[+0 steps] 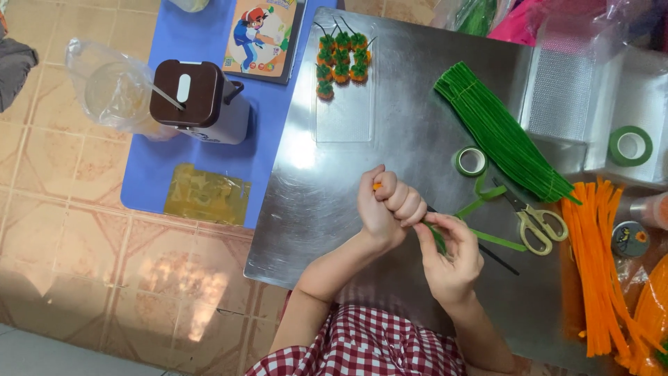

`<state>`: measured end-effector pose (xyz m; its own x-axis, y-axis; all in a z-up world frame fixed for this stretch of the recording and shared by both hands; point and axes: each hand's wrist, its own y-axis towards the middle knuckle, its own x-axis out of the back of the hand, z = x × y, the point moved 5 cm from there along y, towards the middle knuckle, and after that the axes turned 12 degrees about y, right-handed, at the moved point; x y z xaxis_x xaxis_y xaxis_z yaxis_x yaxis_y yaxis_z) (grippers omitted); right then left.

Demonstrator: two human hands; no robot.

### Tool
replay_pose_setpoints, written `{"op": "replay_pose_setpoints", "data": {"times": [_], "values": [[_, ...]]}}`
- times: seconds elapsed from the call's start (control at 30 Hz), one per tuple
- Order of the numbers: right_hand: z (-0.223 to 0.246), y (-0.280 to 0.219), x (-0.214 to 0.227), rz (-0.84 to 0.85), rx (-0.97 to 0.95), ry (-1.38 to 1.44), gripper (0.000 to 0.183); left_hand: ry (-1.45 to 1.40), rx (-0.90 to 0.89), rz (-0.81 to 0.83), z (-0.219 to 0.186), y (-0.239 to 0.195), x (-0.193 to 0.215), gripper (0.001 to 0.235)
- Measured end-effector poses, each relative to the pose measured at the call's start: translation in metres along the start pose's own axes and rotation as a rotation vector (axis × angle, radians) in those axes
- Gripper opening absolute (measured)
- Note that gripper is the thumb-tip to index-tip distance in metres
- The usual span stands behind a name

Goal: Assembling artificial carrots by wrapping green floral tape around the base of an orange cone and a green stem.

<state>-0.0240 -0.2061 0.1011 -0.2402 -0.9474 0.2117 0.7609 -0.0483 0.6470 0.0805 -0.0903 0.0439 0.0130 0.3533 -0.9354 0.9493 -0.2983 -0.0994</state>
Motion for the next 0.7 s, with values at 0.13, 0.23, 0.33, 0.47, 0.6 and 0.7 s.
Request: {"op": "replay_pose_setpoints", "data": {"times": [0.13, 0.23, 0.33, 0.47, 0.6, 0.7], "values": [[0.013, 0.000, 0.015, 0.051, -0.058, -0.087, 0.018, -0.025, -0.090, 0.040, -0.009, -0.001, 0.001, 0.060], [0.020, -0.008, 0.020, 0.148, -0.119, -0.143, 0.011, -0.005, -0.058, 0.073, -0.011, -0.005, -0.010, 0.060], [0.020, -0.013, 0.017, 0.127, -0.112, -0.144, 0.008, 0.003, -0.011, 0.084, 0.001, -0.009, -0.013, 0.061], [0.013, -0.018, 0.016, 0.079, -0.098, -0.133, 0.011, 0.026, 0.038, 0.102, 0.014, -0.015, -0.012, 0.064], [0.010, -0.023, 0.020, 0.080, -0.091, -0.130, 0.012, 0.072, 0.082, 0.108, 0.016, -0.017, -0.012, 0.064], [0.011, -0.028, 0.028, 0.106, -0.175, -0.129, 0.024, 0.075, 0.056, 0.165, 0.008, -0.017, -0.017, 0.066]]}}
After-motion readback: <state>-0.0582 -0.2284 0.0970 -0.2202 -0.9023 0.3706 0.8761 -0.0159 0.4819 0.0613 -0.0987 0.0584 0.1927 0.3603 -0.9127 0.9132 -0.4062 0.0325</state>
